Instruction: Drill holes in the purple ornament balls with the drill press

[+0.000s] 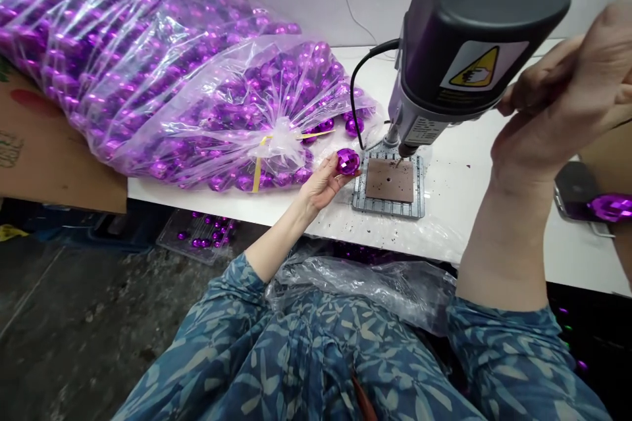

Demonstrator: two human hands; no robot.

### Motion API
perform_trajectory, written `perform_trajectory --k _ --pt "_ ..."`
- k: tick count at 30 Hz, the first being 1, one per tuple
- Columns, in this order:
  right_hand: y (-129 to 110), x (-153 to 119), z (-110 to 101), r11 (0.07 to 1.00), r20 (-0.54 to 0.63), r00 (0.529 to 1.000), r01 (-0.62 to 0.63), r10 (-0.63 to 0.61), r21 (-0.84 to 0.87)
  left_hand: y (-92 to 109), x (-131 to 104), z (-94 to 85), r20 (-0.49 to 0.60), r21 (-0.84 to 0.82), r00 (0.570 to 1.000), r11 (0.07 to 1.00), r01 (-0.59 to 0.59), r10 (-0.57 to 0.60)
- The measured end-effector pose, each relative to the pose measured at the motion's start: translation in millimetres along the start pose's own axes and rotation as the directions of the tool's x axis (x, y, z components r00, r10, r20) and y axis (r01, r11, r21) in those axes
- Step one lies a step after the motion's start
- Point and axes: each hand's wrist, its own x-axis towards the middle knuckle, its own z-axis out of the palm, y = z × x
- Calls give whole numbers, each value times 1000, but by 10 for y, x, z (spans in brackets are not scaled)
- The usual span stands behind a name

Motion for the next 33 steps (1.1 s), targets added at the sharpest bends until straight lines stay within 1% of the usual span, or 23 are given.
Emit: perform_trajectory --k 3,5,7,8,10,11,13,16,20,23,25,27,28,31,33 --pt "-23 -4 46 995 13 996 87 -87 41 -122 30 -32 85 99 996 995 -2 -7" --pt "-14 -3 55 995 8 996 90 -91 39 -219 87 -69 122 186 993 982 -18 -4" --pt "4 -2 47 995 19 996 90 -90 36 -332 171 -95 160 275 986 956 -99 56" --pt "12 -2 41 995 28 995 91 -92 35 -391 222 -100 194 318 975 934 -164 105" --pt "22 -6 28 995 46 994 93 -95 33 -507 337 -95 280 391 939 869 -301 200" --pt "23 -11 24 995 51 994 93 -95 31 -561 399 -88 323 422 918 833 -357 230" --pt "18 -25 23 995 49 994 91 -93 28 -654 526 -75 391 470 884 769 -433 258" --pt "-8 -49 32 996 42 995 85 -86 22 -764 700 -81 452 520 846 688 -507 283" --pt "-66 -69 53 999 38 998 47 -48 24 -859 854 -123 486 588 812 567 -577 323" --pt "-107 -71 67 998 41 998 39 -41 47 -875 874 -113 508 637 801 488 -597 316" --pt "-120 -67 76 998 44 998 42 -44 47 -856 820 -68 521 657 791 442 -611 320" --pt "-118 -61 82 998 40 998 54 -55 39 -822 715 -2 533 650 782 435 -623 322" --pt "-112 -57 84 997 35 997 61 -63 40 -803 651 35 538 638 783 456 -621 313" --pt "-90 -48 86 996 33 997 74 -75 39 -764 463 134 534 588 804 570 -574 261" --pt "-82 -46 88 997 34 997 71 -72 27 -758 380 181 528 556 814 625 -547 242"
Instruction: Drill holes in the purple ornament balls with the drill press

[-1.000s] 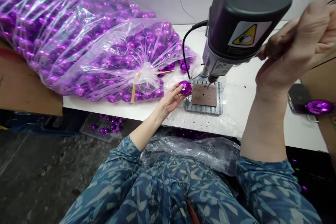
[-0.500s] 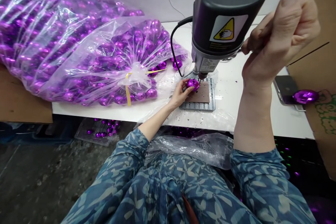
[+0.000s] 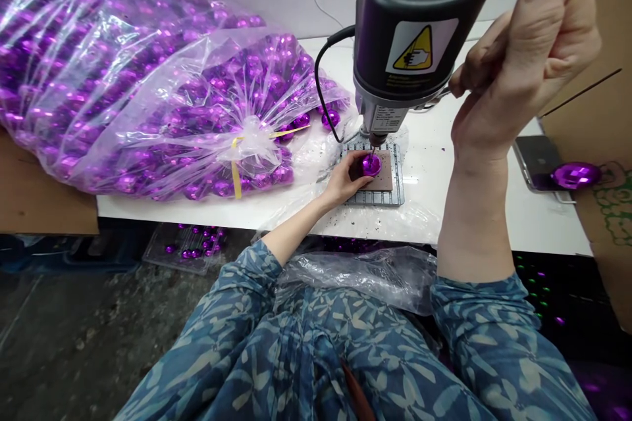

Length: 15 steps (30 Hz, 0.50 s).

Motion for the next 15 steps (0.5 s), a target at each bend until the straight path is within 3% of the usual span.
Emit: perform_trajectory --k 5,15 --pt "3 -7 15 1000 -27 1000 9 -9 7 21 -10 57 -22 -31 999 999 23 -24" --pt "-18 -44 -11 1000 -11 1000 14 -14 -13 -187 40 71 -60 -6 998 1000 12 -12"
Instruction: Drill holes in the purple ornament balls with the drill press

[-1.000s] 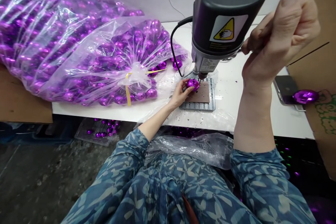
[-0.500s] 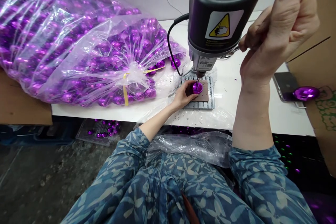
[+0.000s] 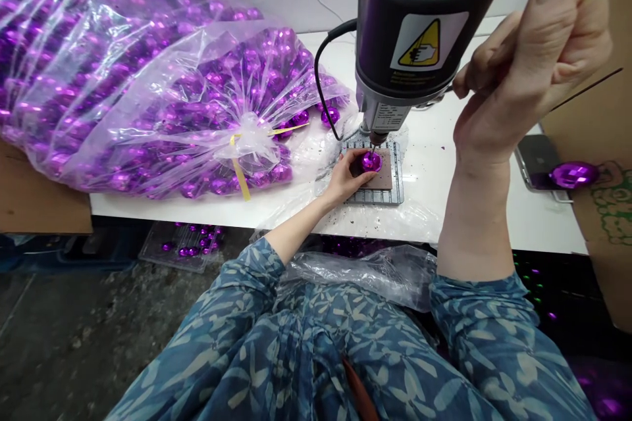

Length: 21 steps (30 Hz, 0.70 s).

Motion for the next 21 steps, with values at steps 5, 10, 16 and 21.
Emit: perform_trajectory --k 5,10,16,21 --pt "-18 -111 -28 999 -40 999 17 -16 28 11 -9 -2 -6 -2 1000 1000 -2 2" --pt "83 -269 -76 998 -119 991 70 -68 9 29 -8 9 -17 -35 999 999 31 -31" --pt "184 -405 -146 989 -151 979 143 -136 32 -4 18 27 -35 -37 999 999 33 -34" --pt "262 -427 -176 979 -180 965 201 -193 26 22 8 25 -28 -21 999 1000 16 -16"
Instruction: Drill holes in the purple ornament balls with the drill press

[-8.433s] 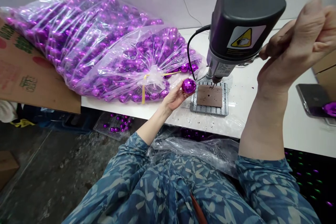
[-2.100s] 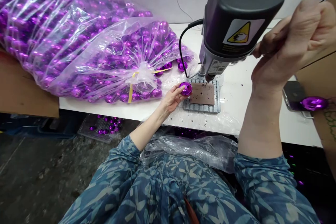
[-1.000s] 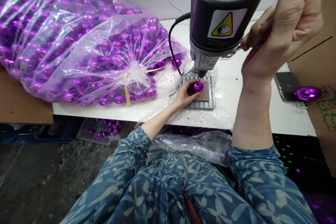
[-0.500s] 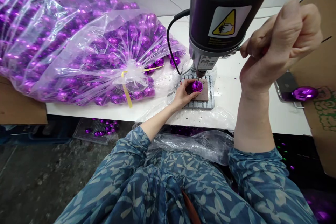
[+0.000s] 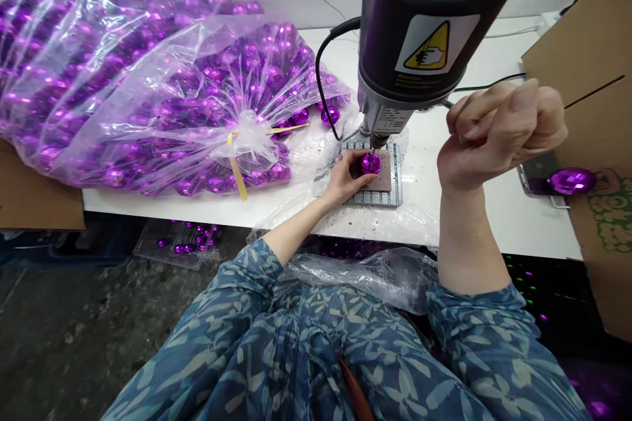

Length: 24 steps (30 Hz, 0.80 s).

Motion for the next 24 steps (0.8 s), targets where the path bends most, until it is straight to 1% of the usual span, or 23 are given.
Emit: perform_trajectory --k 4,9,13,16,20,24 --pt "115 -71 -77 999 -6 999 47 -47 -12 10 -14 -7 1 -11 1000 1000 11 -11" --pt "271 -202 -213 994 36 994 104 -103 -30 -23 -15 -16 17 9 1000 1000 -26 26" --pt "328 -263 -274 990 64 991 123 -119 -63 -15 -22 -14 13 26 1000 999 -28 28" --pt "327 -292 -303 989 53 992 115 -110 -97 9 -30 -12 14 15 1000 1000 -23 23" --pt "363 -350 -369 985 26 998 61 -57 -164 23 -30 -14 16 -8 1000 1000 6 -6" --pt "440 -407 -442 982 6 999 41 -40 -184 -5 -21 -21 26 11 999 1000 -21 21"
